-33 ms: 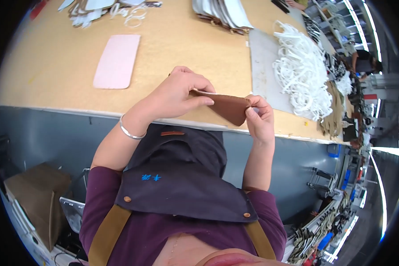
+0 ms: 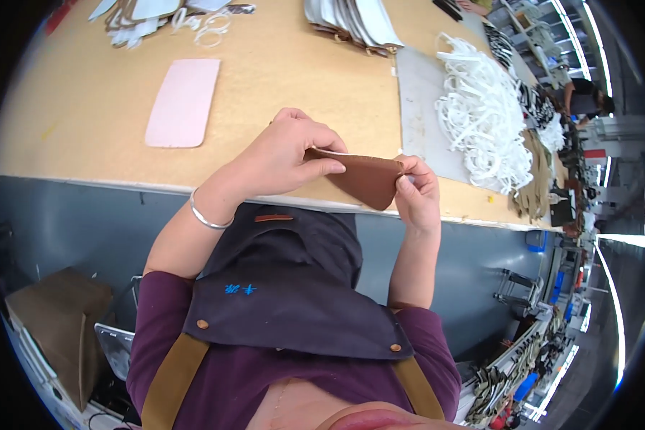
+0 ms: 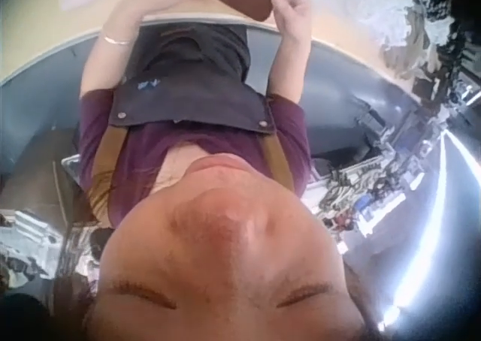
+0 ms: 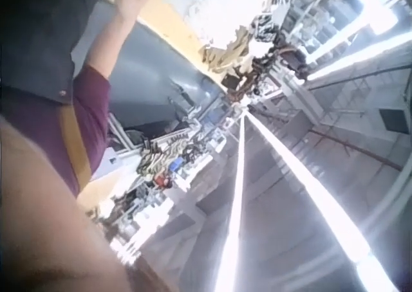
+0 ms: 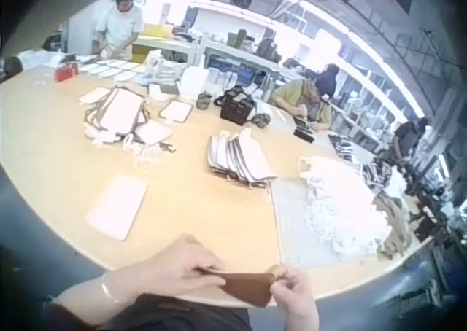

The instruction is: Assembling leather wallet components by applying adhesive and folding edges.

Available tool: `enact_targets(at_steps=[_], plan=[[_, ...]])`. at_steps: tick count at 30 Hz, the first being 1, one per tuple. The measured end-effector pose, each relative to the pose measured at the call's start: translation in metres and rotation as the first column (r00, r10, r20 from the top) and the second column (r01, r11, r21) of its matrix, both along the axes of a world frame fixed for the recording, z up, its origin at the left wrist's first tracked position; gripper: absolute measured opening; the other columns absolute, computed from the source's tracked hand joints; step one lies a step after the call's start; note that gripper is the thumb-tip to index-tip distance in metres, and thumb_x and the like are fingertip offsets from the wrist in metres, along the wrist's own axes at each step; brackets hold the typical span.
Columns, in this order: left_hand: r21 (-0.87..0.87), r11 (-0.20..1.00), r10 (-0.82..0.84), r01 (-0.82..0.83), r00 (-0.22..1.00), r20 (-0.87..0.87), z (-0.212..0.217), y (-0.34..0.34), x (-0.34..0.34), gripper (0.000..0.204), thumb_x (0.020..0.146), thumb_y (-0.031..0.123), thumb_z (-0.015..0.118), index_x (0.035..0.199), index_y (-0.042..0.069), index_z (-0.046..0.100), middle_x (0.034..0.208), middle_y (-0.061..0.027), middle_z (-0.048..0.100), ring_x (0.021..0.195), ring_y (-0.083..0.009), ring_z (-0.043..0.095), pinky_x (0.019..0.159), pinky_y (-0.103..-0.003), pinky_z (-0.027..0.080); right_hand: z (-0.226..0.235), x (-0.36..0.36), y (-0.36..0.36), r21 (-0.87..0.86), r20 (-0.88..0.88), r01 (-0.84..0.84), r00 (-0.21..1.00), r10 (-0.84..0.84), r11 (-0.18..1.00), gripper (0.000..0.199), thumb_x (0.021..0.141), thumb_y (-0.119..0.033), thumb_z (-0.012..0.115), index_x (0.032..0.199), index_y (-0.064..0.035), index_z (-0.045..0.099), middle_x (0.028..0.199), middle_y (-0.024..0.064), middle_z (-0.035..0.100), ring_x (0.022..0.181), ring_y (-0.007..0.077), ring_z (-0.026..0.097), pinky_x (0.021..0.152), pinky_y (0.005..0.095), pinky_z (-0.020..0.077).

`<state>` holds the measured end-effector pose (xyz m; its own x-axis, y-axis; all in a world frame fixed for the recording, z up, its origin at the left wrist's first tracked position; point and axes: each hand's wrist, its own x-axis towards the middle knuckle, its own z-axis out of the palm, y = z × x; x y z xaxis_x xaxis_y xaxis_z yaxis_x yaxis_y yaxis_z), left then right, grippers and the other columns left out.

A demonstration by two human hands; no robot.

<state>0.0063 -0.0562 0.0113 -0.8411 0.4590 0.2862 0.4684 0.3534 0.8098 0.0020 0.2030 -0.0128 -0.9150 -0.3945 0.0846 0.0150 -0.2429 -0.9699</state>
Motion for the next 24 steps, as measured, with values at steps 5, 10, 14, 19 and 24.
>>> enact_targets(at_steps=[5,10,14,19,24], plan=[[0.006,1.000,-0.023,0.024,0.999,-0.041,0.008,0.013,-0.008,0.009,0.075,0.015,0.068,0.082,0.009,0.066,0.070,0.0006,0.063,0.069,-0.0145,0.052,0.086,-0.031,0.032,0.001,-0.002,0.012,-0.191,0.078,-0.012,0.997,0.028,0.981,0.019,0.082,-0.009,0.065,0.095,-0.0006,0.056,0.090,0.0042,0.059,0.082,0.0105,0.056,0.074,0.0239,0.0448],[-0.012,0.999,0.031,-0.032,0.996,-0.082,0.007,0.010,-0.013,0.012,0.074,0.015,0.069,0.084,0.009,0.068,0.072,-0.0002,0.064,0.069,-0.0144,0.053,0.083,-0.030,0.035,0.005,-0.005,0.016,-0.223,0.130,0.031,0.992,-0.001,0.974,0.020,0.082,-0.010,0.065,0.096,-0.0001,0.055,0.090,0.0055,0.060,0.084,0.0113,0.056,0.075,0.0244,0.0447],[0.041,0.999,0.032,-0.033,0.999,0.003,0.018,0.006,-0.014,0.013,0.072,0.014,0.070,0.084,0.008,0.068,0.071,-0.0010,0.065,0.066,-0.0153,0.053,0.078,-0.029,0.037,0.008,-0.011,0.027,-0.225,0.120,-0.003,0.992,0.031,0.974,0.026,0.078,-0.009,0.066,0.099,0.0001,0.054,0.095,0.0076,0.060,0.085,0.0129,0.058,0.074,0.0253,0.0459],[0.089,0.996,-0.024,0.020,0.999,0.036,0.037,0.002,-0.015,0.017,0.071,0.013,0.071,0.086,0.007,0.068,0.070,-0.0021,0.065,0.062,-0.0159,0.056,0.072,-0.028,0.040,0.055,-0.006,0.008,0.260,-0.053,-0.095,0.992,0.113,0.961,0.031,0.069,-0.002,0.073,0.095,0.0008,0.058,0.087,0.0049,0.063,0.076,0.0081,0.058,0.069,0.0233,0.0452],[-0.002,0.998,-0.067,0.071,0.958,0.278,0.016,-0.013,-0.036,0.016,0.073,0.005,0.068,0.088,0.002,0.065,0.071,-0.0055,0.065,0.062,-0.0108,0.058,0.061,-0.024,0.045,0.037,-0.024,0.001,0.317,0.078,-0.066,0.996,0.044,0.946,0.015,0.077,0.001,0.066,0.089,-0.0008,0.058,0.080,0.0033,0.064,0.070,0.0063,0.059,0.064,0.0198,0.0465]])
